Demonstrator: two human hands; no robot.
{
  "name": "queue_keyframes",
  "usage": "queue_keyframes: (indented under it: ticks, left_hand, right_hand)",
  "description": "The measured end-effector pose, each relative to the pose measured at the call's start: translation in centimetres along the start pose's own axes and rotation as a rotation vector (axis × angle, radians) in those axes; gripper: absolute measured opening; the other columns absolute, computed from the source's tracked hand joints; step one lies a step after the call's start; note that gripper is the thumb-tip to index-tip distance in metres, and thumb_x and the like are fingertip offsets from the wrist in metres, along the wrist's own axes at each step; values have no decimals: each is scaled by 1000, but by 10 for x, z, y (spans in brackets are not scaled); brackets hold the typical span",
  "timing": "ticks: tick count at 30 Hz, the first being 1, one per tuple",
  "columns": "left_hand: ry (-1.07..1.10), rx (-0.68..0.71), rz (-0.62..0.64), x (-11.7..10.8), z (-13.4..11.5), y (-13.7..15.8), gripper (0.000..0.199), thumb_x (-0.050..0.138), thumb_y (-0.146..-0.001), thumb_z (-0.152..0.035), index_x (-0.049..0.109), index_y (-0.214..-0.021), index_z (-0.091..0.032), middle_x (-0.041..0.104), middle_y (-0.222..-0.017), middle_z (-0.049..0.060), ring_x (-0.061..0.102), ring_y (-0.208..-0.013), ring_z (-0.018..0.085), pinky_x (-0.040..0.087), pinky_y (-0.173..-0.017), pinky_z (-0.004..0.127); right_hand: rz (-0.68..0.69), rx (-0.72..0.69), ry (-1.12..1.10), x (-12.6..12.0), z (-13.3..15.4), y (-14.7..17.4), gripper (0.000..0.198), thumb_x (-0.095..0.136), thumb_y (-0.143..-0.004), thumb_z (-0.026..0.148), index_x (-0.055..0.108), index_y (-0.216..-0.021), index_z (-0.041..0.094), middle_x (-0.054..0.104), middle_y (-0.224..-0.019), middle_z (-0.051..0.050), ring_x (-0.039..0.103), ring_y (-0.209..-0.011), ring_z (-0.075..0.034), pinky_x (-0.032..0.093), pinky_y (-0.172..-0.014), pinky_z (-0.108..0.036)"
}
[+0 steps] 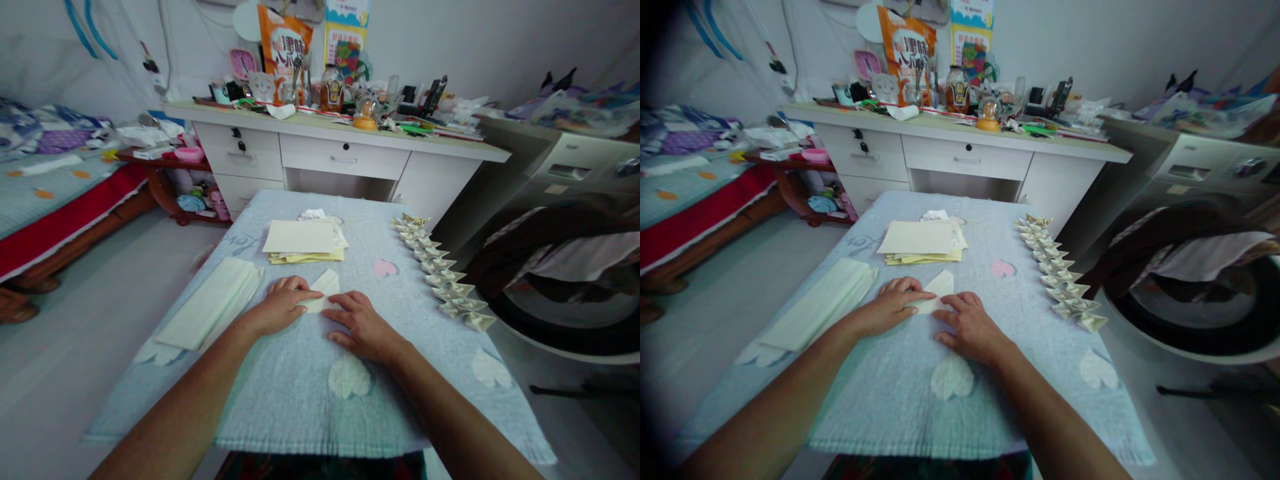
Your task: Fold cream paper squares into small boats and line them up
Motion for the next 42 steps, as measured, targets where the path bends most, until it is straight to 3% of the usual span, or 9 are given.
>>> queue_keyframes:
  ticks: [10,25,29,32,35,42]
  left_hand:
    - [18,6,-7,1,3,0,54,48,-79,-17,54,-125,-45,51,-117,0,42,-111,21,30,-97,37]
    - [6,26,-3,1,2,1,57,47,-79,-16,51,-127,-46,50,-118,0,41,-112,22,30,-99,38]
    - [10,30,-4,2,3,1,57,47,-79,-16,51,-127,-47,50,-119,0,41,-112,22,30,-98,38]
    - [13,43,-18,2,2,2,56,46,-80,-16,51,-127,-47,49,-119,-1,41,-113,21,29,-98,37]
    - [17,43,-30,2,2,3,55,46,-80,-15,54,-125,-45,50,-119,0,41,-113,21,29,-98,37]
    - [56,77,-101,0,-4,3,47,47,-75,-10,65,-112,-35,53,-111,2,44,-110,21,31,-97,39]
  right_hand:
    - [-21,-3,-109,-4,-12,9,32,55,-87,24,65,-116,17,54,-132,-14,50,-121,-23,40,-104,-39]
    - [19,12,-196,-11,-18,13,33,53,-86,21,65,-117,18,50,-139,-11,51,-124,-21,41,-106,-37]
    - [-8,8,-280,-12,-22,14,28,53,-86,22,68,-110,19,55,-133,-10,54,-119,-20,43,-102,-36]
    - [-172,96,-367,-17,-34,14,20,49,-89,22,68,-91,19,65,-112,-8,61,-104,-18,46,-92,-33]
    - [-343,200,-261,-20,-43,11,16,49,-88,20,64,-82,18,66,-95,-7,58,-96,-19,43,-89,-35]
    - [-272,433,19,-4,-38,-5,12,55,-86,29,60,-90,18,58,-96,-8,47,-96,-24,36,-87,-40]
Point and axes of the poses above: each hand's wrist, its own y-axis away from the middle knuckle, its own x-axis out of the palm, z = x × y, the point moved 6 cm from there along -y, towards the middle knuckle
